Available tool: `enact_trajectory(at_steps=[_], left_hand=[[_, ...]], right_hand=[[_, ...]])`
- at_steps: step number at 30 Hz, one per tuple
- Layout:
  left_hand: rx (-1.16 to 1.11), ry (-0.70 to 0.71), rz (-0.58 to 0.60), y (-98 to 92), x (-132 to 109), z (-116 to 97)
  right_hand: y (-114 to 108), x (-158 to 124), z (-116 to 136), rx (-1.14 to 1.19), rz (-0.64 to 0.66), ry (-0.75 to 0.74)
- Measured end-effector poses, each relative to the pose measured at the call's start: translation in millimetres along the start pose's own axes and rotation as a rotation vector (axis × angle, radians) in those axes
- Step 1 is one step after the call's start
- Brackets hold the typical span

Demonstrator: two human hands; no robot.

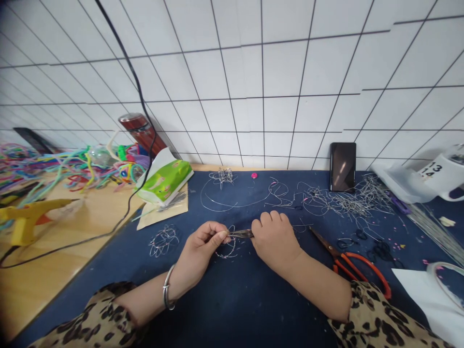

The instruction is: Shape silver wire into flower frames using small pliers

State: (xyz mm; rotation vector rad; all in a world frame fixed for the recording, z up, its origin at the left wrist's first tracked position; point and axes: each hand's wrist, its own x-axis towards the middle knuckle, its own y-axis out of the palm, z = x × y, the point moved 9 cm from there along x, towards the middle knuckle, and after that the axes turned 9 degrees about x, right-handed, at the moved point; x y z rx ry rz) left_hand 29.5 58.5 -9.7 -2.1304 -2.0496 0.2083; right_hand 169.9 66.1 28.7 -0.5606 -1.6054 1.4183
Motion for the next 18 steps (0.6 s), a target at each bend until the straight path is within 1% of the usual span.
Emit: enact_trajectory(at_steps=[8,11,14,18], left_hand=[[-0.061,-0.040,-0.034,0.0,-2.8,3.8],[-0.069,-0.046,-0.045,-0.7,-3.8,3.7],[-0.080,-0.045,-0.035,0.2,-3.7,3.0],[-0.129,-0.057,0.007,3.2,-1.7,3.3]], right_hand=[[-1.4,-0.3,1.4,-0.026,-0.048,-0.015],[-1.0,0.0,1.5,-0.031,-0.047,-0.011],[3.9,0.2,-0.5,-0.022,-0.004,0.004],[13.8,-0.6,-3.1,0.017,0.079,0.013]])
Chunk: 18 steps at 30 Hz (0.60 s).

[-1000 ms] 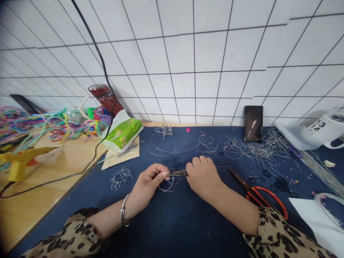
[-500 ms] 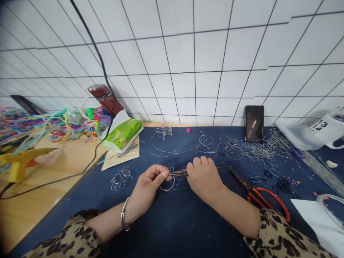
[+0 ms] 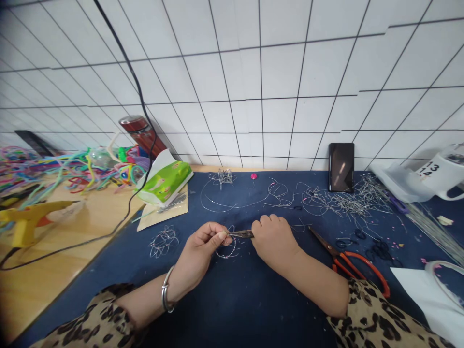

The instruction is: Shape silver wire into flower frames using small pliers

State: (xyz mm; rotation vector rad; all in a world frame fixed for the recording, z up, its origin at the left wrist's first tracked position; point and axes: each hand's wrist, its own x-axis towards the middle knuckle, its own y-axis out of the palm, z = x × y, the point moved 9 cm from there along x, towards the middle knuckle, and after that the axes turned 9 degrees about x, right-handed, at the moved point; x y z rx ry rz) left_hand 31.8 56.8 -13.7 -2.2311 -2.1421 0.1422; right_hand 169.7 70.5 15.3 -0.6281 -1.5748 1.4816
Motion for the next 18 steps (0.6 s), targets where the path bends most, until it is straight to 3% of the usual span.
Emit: enact_trajectory(at_steps=[8,18], left_hand=[[-0.069,-0.016,0.094,3.8,1.8,0.0],[-0.210,-0.085,0.146,7.8,0.7,1.9]], right_hand=[[12.8,-0.6,-5.2,0.101,0.103,0.040],[21.2,-2.8,-4.9,0.189,0.134,0.069]])
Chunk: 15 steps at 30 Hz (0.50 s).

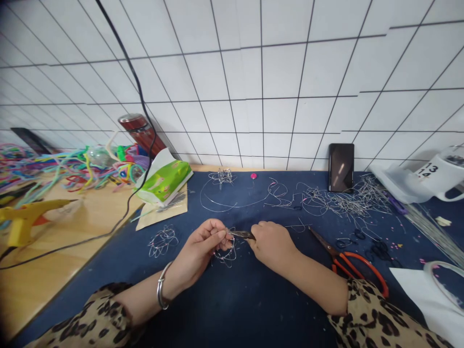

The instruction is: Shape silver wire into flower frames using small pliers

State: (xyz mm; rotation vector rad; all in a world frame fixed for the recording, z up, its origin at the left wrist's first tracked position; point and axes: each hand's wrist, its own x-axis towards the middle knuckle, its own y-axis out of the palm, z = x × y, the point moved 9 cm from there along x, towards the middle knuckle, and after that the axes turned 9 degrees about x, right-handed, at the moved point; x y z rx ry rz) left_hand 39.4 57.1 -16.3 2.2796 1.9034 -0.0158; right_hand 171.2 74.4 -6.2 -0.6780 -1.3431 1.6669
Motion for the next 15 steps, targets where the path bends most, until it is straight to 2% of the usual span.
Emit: enact_trajectory(at_steps=[8,15], left_hand=[[-0.017,-0.006,0.047,2.6,-0.6,-1.3],[0.062,0.009,0.090,3.1,1.3,-2.7]], right_hand=[[0.7,-0.9,1.0,0.034,-0.008,-0.005],[4.0,0.5,0.1,0.036,0.001,-0.005]])
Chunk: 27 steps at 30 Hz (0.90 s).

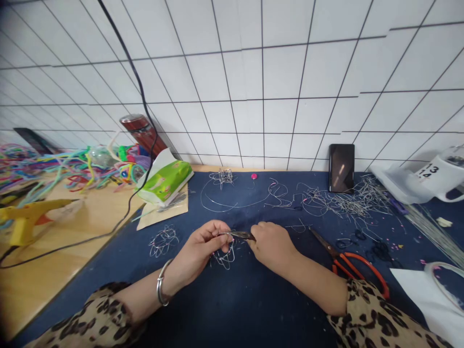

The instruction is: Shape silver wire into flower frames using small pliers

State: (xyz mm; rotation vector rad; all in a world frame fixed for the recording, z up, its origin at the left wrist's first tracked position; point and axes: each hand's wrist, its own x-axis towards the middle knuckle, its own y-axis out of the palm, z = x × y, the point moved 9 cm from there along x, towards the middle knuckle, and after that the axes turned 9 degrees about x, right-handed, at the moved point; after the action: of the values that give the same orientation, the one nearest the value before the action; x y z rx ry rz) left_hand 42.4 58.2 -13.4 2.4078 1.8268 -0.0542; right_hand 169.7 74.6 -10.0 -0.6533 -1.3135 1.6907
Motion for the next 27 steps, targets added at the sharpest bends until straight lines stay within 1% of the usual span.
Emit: enact_trajectory(at_steps=[4,8,14,18,22,25,27], left_hand=[[-0.058,-0.035,0.029,2.7,1.0,2.2],[-0.097,-0.059,0.016,1.9,1.7,4.3],[-0.029,0.024,-0.042,-4.5,1.5,1.9],[-0.016,0.053,-0.035,-3.4,1.2,1.8],[-0.054,0.014,-0.014,-0.4,1.4,5.3],[-0.036,-0.028,0.014,2.6,1.3,8.8],[-0.034,-0.029,0.005,2.1,1.2,8.9]], right_hand=[[0.8,0.2,0.2,0.018,0.016,-0.007],[1.3,0.4,-0.6,0.008,0.025,0.002],[1.2,0.8,-1.7,0.012,0.025,0.015],[1.5,0.4,-1.2,0.033,0.028,0.014],[0.5,-0.2,-0.4,0.043,0.013,0.013],[-0.3,-0.2,0.1,0.041,0.003,0.009],[-0.8,0.1,0.3,0.040,-0.006,0.005]])
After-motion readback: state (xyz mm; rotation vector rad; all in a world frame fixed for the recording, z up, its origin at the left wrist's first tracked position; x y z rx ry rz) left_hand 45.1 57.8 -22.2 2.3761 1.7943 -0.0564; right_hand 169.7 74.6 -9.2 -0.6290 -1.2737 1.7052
